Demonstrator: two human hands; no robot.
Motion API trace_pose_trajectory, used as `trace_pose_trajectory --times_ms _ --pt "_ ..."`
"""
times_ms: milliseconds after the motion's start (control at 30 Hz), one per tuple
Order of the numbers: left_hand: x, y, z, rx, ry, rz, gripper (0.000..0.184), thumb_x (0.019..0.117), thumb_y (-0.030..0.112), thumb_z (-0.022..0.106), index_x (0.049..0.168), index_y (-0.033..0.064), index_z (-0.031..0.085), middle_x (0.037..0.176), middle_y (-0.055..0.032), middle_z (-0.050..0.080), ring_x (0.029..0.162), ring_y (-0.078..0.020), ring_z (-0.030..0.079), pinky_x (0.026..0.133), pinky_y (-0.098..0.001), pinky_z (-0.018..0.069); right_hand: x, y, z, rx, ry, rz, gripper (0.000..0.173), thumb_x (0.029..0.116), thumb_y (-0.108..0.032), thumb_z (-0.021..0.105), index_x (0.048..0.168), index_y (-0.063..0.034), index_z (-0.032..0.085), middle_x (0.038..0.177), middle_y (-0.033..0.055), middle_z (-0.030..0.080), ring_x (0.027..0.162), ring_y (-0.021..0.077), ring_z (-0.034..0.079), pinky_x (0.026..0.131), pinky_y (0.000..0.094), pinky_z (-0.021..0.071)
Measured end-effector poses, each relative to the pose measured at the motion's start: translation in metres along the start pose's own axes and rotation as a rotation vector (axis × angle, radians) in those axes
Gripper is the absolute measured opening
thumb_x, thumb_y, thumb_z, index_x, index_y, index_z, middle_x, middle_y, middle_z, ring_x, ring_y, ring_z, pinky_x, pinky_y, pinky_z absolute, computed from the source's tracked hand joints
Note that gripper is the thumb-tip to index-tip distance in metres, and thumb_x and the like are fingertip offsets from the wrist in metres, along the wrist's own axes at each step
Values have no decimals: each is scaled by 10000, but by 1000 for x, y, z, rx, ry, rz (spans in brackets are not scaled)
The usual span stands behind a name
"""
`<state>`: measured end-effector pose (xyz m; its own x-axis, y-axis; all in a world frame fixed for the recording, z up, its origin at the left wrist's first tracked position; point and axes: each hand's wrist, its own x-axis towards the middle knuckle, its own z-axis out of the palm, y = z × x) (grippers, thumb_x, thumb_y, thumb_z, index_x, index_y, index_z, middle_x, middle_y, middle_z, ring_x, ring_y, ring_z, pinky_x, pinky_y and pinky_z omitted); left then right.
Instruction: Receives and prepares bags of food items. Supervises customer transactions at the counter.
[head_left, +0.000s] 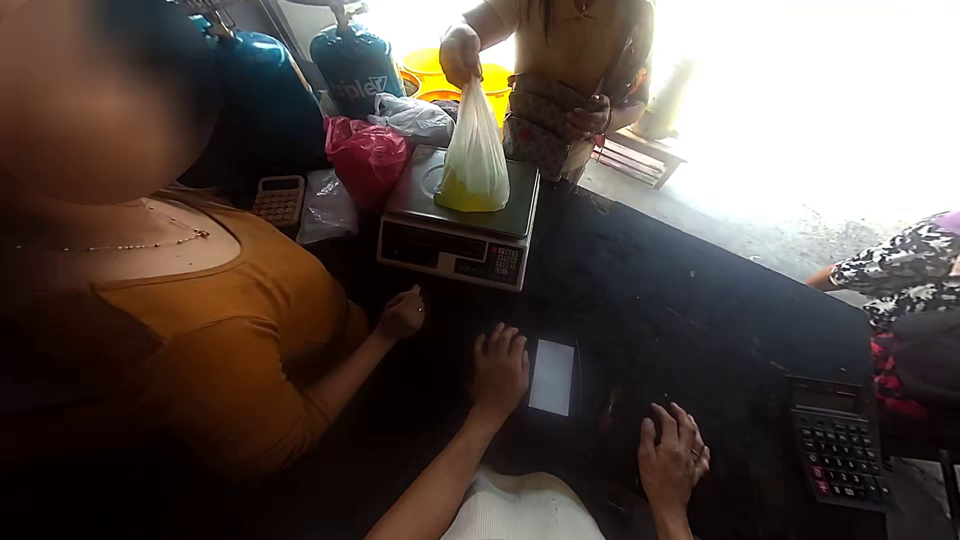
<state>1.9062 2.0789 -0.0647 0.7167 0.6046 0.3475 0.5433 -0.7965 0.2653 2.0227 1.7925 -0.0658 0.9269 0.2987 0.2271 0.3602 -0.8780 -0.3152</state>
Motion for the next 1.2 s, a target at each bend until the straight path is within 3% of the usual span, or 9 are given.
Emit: trace_pose_trajectory --times_ms 800,1200 --pt "2 0 -2 -36 -34 -44 297 1031 336 472 1192 264 711 1371 29 636 1404 -216 487 1176 -550 323 2 -3 -4 12 -19 -24 432 1019 -348 448 1277 -104 694 1505 207 505 1435 454 405 1125 711 256" --pt "2 0 -3 -53 -43 -57 293 1032 330 471 1196 268 706 1375 33 630 1416 -213 471 1183 -538 313 2 -1 -1 0 -13 -32 464 1024 -389 426 1287 -111 688 1513 202 499 1443 441 402 1132 695 261"
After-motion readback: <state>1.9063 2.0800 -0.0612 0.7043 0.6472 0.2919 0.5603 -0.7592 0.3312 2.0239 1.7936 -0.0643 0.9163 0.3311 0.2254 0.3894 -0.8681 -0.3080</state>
